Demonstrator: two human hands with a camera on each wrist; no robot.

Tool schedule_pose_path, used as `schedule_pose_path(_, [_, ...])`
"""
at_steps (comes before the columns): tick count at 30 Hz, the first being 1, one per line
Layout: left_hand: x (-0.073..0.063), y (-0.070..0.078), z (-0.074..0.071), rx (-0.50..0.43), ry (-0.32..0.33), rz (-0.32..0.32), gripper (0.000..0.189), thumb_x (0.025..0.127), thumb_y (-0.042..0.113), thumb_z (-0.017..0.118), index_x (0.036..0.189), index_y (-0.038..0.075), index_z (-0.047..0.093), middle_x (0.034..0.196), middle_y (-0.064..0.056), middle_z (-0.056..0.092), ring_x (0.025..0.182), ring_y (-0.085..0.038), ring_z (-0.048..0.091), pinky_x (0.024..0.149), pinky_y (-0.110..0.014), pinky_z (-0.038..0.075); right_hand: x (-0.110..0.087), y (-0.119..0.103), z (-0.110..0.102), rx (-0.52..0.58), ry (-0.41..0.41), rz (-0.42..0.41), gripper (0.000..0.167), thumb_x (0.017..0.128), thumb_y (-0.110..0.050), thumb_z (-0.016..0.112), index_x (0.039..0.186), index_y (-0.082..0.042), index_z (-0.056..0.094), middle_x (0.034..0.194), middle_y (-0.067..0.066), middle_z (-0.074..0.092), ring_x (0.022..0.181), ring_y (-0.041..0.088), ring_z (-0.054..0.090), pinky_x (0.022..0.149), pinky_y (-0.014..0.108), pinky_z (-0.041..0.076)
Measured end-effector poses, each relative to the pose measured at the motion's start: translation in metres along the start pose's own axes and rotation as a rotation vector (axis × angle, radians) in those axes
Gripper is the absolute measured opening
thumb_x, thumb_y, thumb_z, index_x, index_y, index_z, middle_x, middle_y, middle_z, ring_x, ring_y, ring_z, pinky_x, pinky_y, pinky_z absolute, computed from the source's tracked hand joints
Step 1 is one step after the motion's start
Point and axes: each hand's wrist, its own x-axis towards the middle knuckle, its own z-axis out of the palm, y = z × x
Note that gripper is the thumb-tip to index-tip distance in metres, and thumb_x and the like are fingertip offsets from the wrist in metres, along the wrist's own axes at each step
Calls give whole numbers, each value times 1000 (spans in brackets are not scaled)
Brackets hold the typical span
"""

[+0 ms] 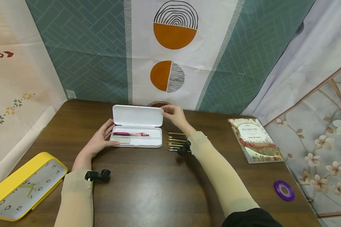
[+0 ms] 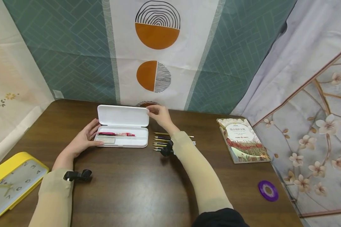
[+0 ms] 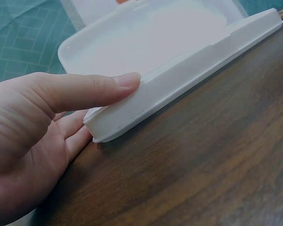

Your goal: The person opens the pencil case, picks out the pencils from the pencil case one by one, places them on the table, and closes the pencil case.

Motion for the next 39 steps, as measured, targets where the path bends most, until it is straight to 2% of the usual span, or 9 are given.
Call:
schedule_pose_path(5, [0,-2,1,-17,3,6,115,80,4,79,158,9,-6,165,-13,5,150,-37,15,104,-5,33,-12,-6,-2,37,-20,-38,25,89,-3,69,113,5,69,109,22,71,94,26,69,82,28,58])
schedule_pose_path(8, [1,-2,1,-16,3,14,114,80,3,79,158,8,-5,165,-15,7,149,-38,15,102,-3,33,-18,-7,-3,39,-34,-21,24,88,-3,71,110,4,71,107,21,72,91,24,70,80,29,58])
schedule_pose_path(11, [1,-2,1,-11,4,26,114,79,3,79,158,9,-3,164,-16,11,149,-38,17,102,-3,33,-23,-6,-3,31,-49,-16,23,86,-5,73,108,1,72,104,17,72,87,17,69,77,25,58])
schedule_pose_path(20, [1,-2,0,27,7,24,109,81,6,78,157,5,0,163,-18,10,150,-38,14,102,-1,31,-41,-10,-1,63,-153,-22,24,90,-13,71,109,0,71,107,17,71,90,17,66,81,24,55])
schedule_pose_path(25, [0,-2,-1,43,0,6,110,82,8,79,158,7,-1,165,-14,5,150,-37,12,109,-9,29,-47,-11,3,45,-172,-22,23,92,-16,69,108,0,71,105,13,72,86,13,65,76,22,54])
schedule_pose_path(29, [-1,-1,-1,43,0,0,109,82,8,79,158,7,0,165,-13,5,150,-37,13,114,-18,27,-50,-9,7,39,-179,-34,21,90,-13,71,106,0,71,101,13,72,83,12,64,74,22,53])
schedule_pose_path(33, [-2,1,0,49,3,4,109,81,8,79,158,7,1,165,-13,7,150,-37,13,117,-21,25,-55,-9,10,44,-179,-38,21,87,-11,73,106,-1,70,98,15,71,84,13,64,74,23,53])
schedule_pose_path(36, [-2,2,1,62,5,8,109,81,8,79,158,7,2,165,-12,7,149,-37,16,115,-18,26,-58,-8,11,45,-187,-28,25,86,-10,75,108,0,69,99,14,71,86,13,63,76,23,53])
schedule_pose_path(39, [-1,2,1,63,1,13,110,81,9,80,158,8,2,165,-11,8,149,-37,18,107,-7,30,-62,-6,13,38,-200,-20,30,84,-10,77,111,0,68,103,13,72,90,14,63,82,25,53])
